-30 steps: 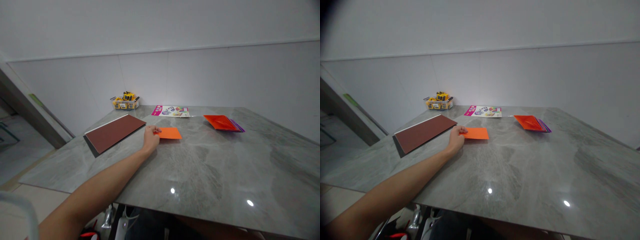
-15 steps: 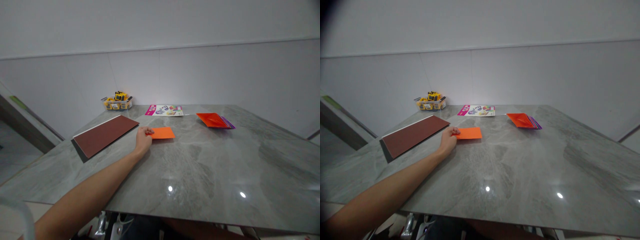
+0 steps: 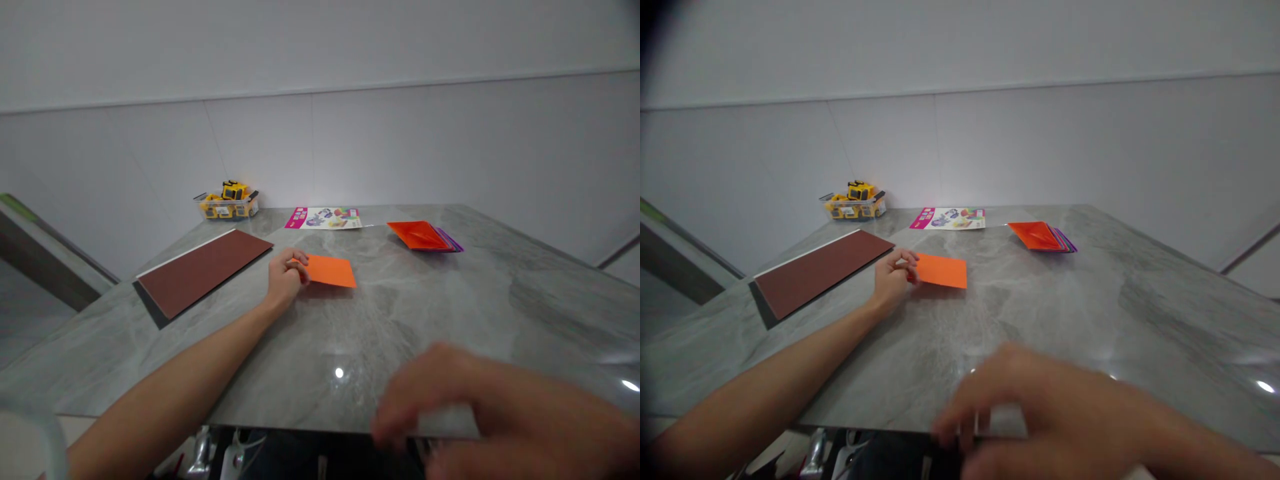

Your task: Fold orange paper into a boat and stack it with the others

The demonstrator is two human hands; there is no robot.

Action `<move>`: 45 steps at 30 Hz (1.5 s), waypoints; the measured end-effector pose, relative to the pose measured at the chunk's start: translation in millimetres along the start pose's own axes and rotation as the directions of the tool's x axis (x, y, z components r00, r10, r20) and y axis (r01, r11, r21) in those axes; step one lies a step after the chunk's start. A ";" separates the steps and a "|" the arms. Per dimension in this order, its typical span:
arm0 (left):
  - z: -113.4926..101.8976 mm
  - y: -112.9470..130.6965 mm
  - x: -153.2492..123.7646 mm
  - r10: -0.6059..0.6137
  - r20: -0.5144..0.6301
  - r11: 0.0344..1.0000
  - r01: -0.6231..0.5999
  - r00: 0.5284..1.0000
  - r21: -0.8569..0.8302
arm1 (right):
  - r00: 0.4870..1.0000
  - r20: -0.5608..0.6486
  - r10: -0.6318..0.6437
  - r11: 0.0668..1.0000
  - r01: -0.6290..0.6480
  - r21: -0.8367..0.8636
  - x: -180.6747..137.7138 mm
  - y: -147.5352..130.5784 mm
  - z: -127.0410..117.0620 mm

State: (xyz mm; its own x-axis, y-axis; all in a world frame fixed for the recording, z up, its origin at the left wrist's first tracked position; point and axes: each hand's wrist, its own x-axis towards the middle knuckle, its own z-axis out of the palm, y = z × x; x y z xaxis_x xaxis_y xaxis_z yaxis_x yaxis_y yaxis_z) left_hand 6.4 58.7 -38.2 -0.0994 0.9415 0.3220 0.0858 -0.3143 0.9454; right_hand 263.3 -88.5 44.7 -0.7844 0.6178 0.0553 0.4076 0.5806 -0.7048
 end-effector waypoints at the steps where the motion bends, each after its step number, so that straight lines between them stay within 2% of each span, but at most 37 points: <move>1: -0.3 3.5 -3.0 0.002 0.027 0.999 -0.001 1.000 -0.035 | 0.982 -0.189 0.021 0.999 -0.016 0.028 12.8 4.9 -19.3; 2: -0.9 6.9 -6.1 0.011 0.046 0.997 -0.008 0.999 -0.070 | 0.928 -0.369 0.058 0.998 -0.041 0.055 27.5 14.9 -34.1; 3: -1.6 10.2 -9.2 0.024 0.062 0.994 -0.017 0.998 -0.107 | 0.857 -0.499 0.130 0.990 -0.084 0.114 43.1 28.9 -43.6; 4: -2.4 13.2 -12.2 0.036 0.079 0.989 -0.025 0.996 -0.144 | 0.798 -0.562 0.216 0.970 -0.113 0.213 58.4 45.6 -47.5; 5: -3.0 16.0 -15.2 0.048 0.095 0.983 -0.030 0.994 -0.181 | 0.776 -0.548 0.312 0.926 -0.119 0.359 72.5 62.9 -46.2; 6: -3.4 18.5 -17.9 0.056 0.119 0.976 -0.029 0.991 -0.214 | 0.787 -0.471 0.398 0.841 -0.108 0.529 84.4 79.1 -40.5; 8: -2.8 22.9 -22.6 0.063 0.169 0.964 -0.016 0.984 -0.264 | 0.839 -0.370 0.398 0.782 -0.101 0.614 100.5 102.2 -21.5; 11: 2.7 27.7 -26.8 0.083 0.199 0.952 -0.019 0.977 -0.306 | 0.934 -0.205 0.293 0.709 -0.068 0.702 107.1 109.7 7.3; 13: 9.2 29.3 -28.8 0.098 0.144 0.946 -0.047 0.985 -0.322 | 0.965 -0.138 0.224 0.531 -0.002 0.847 105.5 104.5 18.0; 15: 16.9 29.1 -31.5 0.076 0.071 0.942 -0.049 0.995 -0.331 | 0.936 -0.237 0.262 0.432 0.106 0.896 103.9 99.9 21.9; 16: 20.7 28.3 -33.3 0.029 0.078 0.939 -0.001 0.997 -0.344 | 0.905 -0.297 0.305 0.413 0.156 0.897 103.7 99.1 22.1; 17: 24.3 27.2 -35.5 -0.043 0.122 0.928 0.085 0.992 -0.362 | 0.866 -0.358 0.349 0.409 0.203 0.890 103.8 99.2 21.7; 19: 30.1 25.3 -40.0 -0.223 0.301 0.845 0.338 0.927 -0.414 | 0.815 -0.425 0.394 0.405 0.261 0.876 104.5 101.1 20.0; 21: 33.6 24.8 -43.8 -0.318 0.392 0.751 0.482 0.863 -0.452 | 0.823 -0.418 0.384 0.374 0.276 0.886 104.4 102.5 18.6; 25: 34.3 28.0 -45.2 -0.427 0.405 0.616 0.588 0.808 -0.524 | 0.895 -0.307 0.325 0.282 0.218 0.934 100.6 99.3 19.3; 28: 31.2 28.4 -40.9 -0.481 0.339 0.621 0.587 0.809 -0.520 | 0.915 -0.281 0.289 0.353 0.171 0.920 97.4 96.9 23.2; 32: 25.6 23.7 -33.9 -0.479 0.171 0.712 0.495 0.861 -0.498 | 0.949 -0.260 0.177 0.592 0.109 0.799 95.3 95.8 28.5; 34: 24.5 21.8 -35.1 -0.411 0.067 0.832 0.404 0.909 -0.380 | 0.898 -0.379 0.223 0.755 0.087 0.650 94.2 94.6 29.2; 36: 25.1 22.0 -41.3 -0.278 -0.004 0.945 0.273 0.961 -0.181 | 0.786 -0.567 0.246 0.911 0.012 0.412 92.4 92.2 29.0; 37: 25.9 22.9 -46.0 -0.213 0.003 0.972 0.212 0.977 -0.100 | 0.749 -0.630 0.204 0.960 -0.025 0.280 91.1 90.5 29.0; 38: 26.7 24.2 -50.9 -0.173 0.047 0.982 0.176 0.984 -0.064 | 0.744 -0.655 0.132 0.987 -0.035 0.158 89.8 88.5 29.3; 40: 27.8 27.5 -59.8 -0.134 0.166 0.986 0.149 0.977 -0.080 | 0.803 -0.593 -0.050 0.999 0.052 -0.013 87.2 83.9 30.8; 42: 27.2 30.6 -64.4 -0.133 0.210 0.984 0.155 0.969 -0.093 | 0.852 -0.484 -0.200 0.980 0.185 -0.078 85.6 80.0 33.4; 45: 23.9 33.1 -63.8 -0.109 0.194 0.992 0.120 0.975 -0.043 | 0.879 -0.387 -0.280 0.960 0.260 -0.102 85.7 77.2 37.2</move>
State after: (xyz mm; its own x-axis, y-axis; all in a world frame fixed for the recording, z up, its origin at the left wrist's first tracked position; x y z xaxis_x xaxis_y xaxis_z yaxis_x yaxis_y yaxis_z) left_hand 39.3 -8.8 -28.6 0.0862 0.9758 0.2011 0.0301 -0.2043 0.9785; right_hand 210.2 -10.5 -31.2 -0.6223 0.5857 0.5193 0.2350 0.7726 -0.5898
